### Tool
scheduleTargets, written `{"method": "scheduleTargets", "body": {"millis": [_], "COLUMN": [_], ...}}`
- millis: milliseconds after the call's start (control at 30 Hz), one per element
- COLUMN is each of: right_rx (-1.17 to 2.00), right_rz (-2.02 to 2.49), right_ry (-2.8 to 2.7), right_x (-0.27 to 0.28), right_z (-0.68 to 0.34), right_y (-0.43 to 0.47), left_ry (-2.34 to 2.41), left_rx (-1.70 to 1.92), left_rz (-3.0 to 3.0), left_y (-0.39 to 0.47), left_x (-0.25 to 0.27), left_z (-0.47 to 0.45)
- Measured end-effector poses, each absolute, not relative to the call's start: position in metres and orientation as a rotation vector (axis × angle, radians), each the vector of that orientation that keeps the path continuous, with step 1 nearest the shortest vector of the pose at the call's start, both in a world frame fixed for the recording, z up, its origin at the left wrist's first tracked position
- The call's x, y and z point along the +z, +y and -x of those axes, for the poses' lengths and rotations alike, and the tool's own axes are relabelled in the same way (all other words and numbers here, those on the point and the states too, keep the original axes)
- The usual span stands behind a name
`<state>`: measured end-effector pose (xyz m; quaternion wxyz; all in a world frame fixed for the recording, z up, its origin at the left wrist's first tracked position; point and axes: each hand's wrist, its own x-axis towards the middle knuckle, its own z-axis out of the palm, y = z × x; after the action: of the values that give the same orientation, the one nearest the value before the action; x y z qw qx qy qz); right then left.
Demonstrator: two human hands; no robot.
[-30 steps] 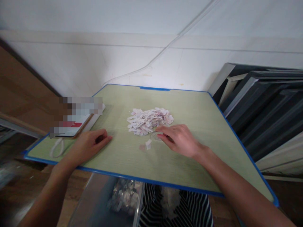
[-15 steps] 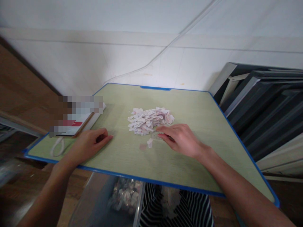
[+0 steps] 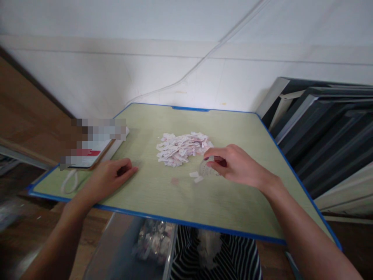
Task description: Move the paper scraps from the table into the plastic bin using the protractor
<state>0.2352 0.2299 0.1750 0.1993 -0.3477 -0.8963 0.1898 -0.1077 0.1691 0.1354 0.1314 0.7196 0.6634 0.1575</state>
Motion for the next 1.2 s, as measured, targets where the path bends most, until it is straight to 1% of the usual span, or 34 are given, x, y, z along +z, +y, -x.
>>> {"method": "scheduleTargets", "body": {"millis": [133, 400, 467, 533, 667, 733, 900, 1100, 1200], "right_rx": [0.558, 0.345, 0.333, 0.430, 0.946, 1.092, 1.199, 1.069, 1.121], "right_rz": [0.935, 1.017, 1.047, 1.051, 1.041, 1.065, 1.045, 1.120, 1.152], "right_ry": [-2.511, -2.529, -2.535, -2.555, -2.597, -2.595, -2.665, -2.542, -2.531], "right_x": [0.174, 0.178, 0.181, 0.184, 0.187, 0.188, 0.193, 0.191, 0.189], "right_z": [-0.233, -0.235, -0.239, -0.244, -0.254, -0.256, -0.251, -0.247, -0.247], "right_y": [0.228, 0.228, 0.229, 0.229, 0.229, 0.228, 0.226, 0.228, 0.229], "left_ry": [1.924, 1.935, 1.932, 1.925, 1.920, 1.919, 1.937, 1.922, 1.911], "left_rx": [0.450, 0.443, 0.442, 0.444, 0.451, 0.454, 0.436, 0.439, 0.454], "left_rz": [-2.091, -2.088, -2.091, -2.092, -2.089, -2.094, -2.095, -2.107, -2.115], "left_y": [0.169, 0.170, 0.170, 0.169, 0.169, 0.170, 0.171, 0.171, 0.171], "left_x": [0.136, 0.135, 0.135, 0.134, 0.133, 0.133, 0.135, 0.136, 0.135], "left_z": [0.107, 0.108, 0.109, 0.110, 0.111, 0.111, 0.109, 0.108, 0.110]}}
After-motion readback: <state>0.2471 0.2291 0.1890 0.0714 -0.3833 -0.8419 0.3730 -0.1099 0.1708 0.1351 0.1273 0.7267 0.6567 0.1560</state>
